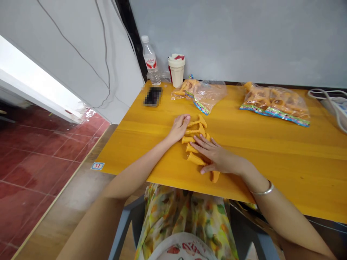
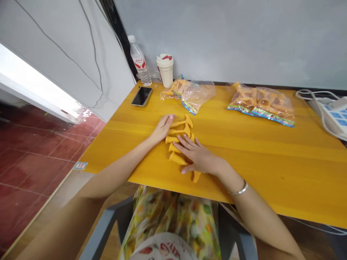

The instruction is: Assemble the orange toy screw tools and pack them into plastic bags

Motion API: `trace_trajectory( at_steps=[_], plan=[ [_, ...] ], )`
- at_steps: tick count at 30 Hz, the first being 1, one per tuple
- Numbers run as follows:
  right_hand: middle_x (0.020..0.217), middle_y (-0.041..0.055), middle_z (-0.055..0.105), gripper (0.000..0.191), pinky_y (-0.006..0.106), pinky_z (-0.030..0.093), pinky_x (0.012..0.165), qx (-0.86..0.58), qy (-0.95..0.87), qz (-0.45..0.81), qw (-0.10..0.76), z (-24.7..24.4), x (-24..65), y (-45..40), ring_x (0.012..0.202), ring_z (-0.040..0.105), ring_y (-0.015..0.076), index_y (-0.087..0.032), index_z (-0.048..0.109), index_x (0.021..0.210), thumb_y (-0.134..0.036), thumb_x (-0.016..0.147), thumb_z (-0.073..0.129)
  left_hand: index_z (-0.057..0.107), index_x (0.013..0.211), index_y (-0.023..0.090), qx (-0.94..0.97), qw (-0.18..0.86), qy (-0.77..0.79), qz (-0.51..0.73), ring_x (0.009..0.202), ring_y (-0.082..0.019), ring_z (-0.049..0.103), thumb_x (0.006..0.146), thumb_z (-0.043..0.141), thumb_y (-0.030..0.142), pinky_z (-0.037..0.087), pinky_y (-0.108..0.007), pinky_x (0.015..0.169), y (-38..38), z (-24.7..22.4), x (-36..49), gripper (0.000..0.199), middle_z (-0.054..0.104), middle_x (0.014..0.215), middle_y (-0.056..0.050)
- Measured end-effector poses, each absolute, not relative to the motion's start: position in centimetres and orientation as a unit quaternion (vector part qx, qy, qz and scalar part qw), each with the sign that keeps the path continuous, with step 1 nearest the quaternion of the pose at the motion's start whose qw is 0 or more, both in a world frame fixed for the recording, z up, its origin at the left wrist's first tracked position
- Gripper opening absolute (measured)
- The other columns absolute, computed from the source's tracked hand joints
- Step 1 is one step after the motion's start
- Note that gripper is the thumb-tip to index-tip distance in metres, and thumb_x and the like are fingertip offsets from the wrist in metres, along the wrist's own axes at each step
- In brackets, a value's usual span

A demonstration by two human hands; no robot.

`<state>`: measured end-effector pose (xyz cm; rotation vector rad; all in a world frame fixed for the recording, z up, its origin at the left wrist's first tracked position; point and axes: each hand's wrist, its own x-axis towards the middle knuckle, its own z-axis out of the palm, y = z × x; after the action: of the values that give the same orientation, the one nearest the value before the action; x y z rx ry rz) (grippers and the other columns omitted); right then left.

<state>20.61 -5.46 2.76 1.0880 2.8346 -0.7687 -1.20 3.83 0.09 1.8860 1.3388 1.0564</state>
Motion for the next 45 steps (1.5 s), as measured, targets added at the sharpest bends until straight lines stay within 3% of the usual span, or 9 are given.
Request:
trace_trajectory(
  at_steps=[7,16,21,24,27,30,34,39,45],
  plan=[
    [0.169,0.0052,0.009,0.08,0.072,0.007,0.118,0.411,0.882,-0.229,-0.006,3.1,22.6,-2.6,0.156,-0.001,0.0334,-0.038,0.007,0.161,-0.035,0.097,0.055,0.065,0.109,0.016,0.702,0.339,0.474,0.409,0.119,-0.019,0.062,0.105,0.034,0.041,0.043,-0.033,0.109,7.6,0.0,1.2,0.04,0.069,0.122,-0.011],
    [0.168,0.0082,0.019,0.077,0.067,0.009,0.121,0.386,0.902,-0.186,-0.061,2.6,20.9,-3.1,0.156,0.003,0.0316,-0.03,0.015,0.162,-0.05,0.097,0.052,0.07,0.102,0.014,0.71,0.394,0.447,0.376,0.109,-0.02,0.065,0.103,0.037,0.042,0.046,-0.032,0.105,10.7,0.7,2.4,0.043,0.074,0.112,-0.009],
    [0.164,0.0111,0.031,0.07,0.066,0.019,0.12,0.431,0.863,-0.141,-0.221,1.8,22.9,-1.3,0.154,0.019,0.0329,-0.028,0.029,0.158,-0.057,0.097,0.046,0.064,0.117,0.015,0.733,0.177,0.499,0.427,0.127,-0.022,0.054,0.1,0.046,0.038,0.036,-0.037,0.114,11.0,0.4,-0.8,0.034,0.064,0.129,-0.013],
    [0.156,0.0162,0.045,0.067,0.059,0.028,0.12,0.468,0.805,-0.093,-0.354,0.3,24.5,1.2,0.148,0.035,0.0319,-0.021,0.04,0.153,-0.057,0.096,0.046,0.054,0.132,0.014,0.695,0.038,0.602,0.392,0.139,-0.028,0.041,0.096,0.054,0.042,0.027,-0.042,0.119,12.4,1.0,-5.2,0.046,0.051,0.143,-0.019],
    [0.149,0.0185,0.051,0.067,0.061,0.034,0.116,0.517,0.724,-0.084,-0.449,-1.2,25.5,3.1,0.14,0.047,0.0333,-0.019,0.044,0.149,-0.06,0.095,0.043,0.041,0.144,0.008,0.608,0.023,0.735,0.299,0.147,-0.033,0.03,0.091,0.059,0.045,0.021,-0.044,0.121,14.7,2.4,-9.3,0.067,0.038,0.153,-0.025],
    [0.147,0.0186,0.052,0.066,0.063,0.039,0.111,0.557,0.654,-0.105,-0.501,-2.1,26.0,3.7,0.137,0.05,0.0338,-0.021,0.045,0.148,-0.061,0.095,0.043,0.032,0.148,0.004,0.561,0.082,0.794,0.22,0.144,-0.039,0.035,0.081,0.072,0.044,0.028,-0.047,0.117,17.5,3.5,-11.4,0.088,0.041,0.149,-0.032],
    [0.143,0.0214,0.055,0.067,0.059,0.046,0.105,0.572,0.604,-0.146,-0.536,-2.2,26.2,3.7,0.132,0.054,0.0334,-0.018,0.048,0.144,-0.062,0.093,0.046,0.029,0.15,0.008,0.551,0.12,0.803,0.192,0.139,-0.042,0.042,0.072,0.081,0.038,0.037,-0.05,0.11,20.3,4.0,-11.5,0.099,0.047,0.144,-0.031],
    [0.139,0.021,0.057,0.065,0.055,0.046,0.107,0.575,0.588,-0.171,-0.542,-2.2,26.1,3.6,0.131,0.055,0.0308,-0.018,0.048,0.142,-0.062,0.094,0.046,0.033,0.145,0.004,0.551,0.093,0.805,0.198,0.142,-0.043,0.037,0.077,0.077,0.036,0.036,-0.05,0.111,21.4,3.9,-10.7,0.088,0.04,0.148,-0.033],
    [0.137,0.0199,0.058,0.063,0.053,0.046,0.107,0.57,0.594,-0.179,-0.539,-2.5,26.1,3.7,0.128,0.057,0.0288,-0.018,0.049,0.141,-0.061,0.094,0.048,0.03,0.146,0.006,0.58,0.087,0.781,0.214,0.13,-0.043,0.052,0.078,0.075,0.044,0.042,-0.048,0.106,20.3,4.7,-9.4,0.09,0.047,0.142,-0.032]
  ],
)
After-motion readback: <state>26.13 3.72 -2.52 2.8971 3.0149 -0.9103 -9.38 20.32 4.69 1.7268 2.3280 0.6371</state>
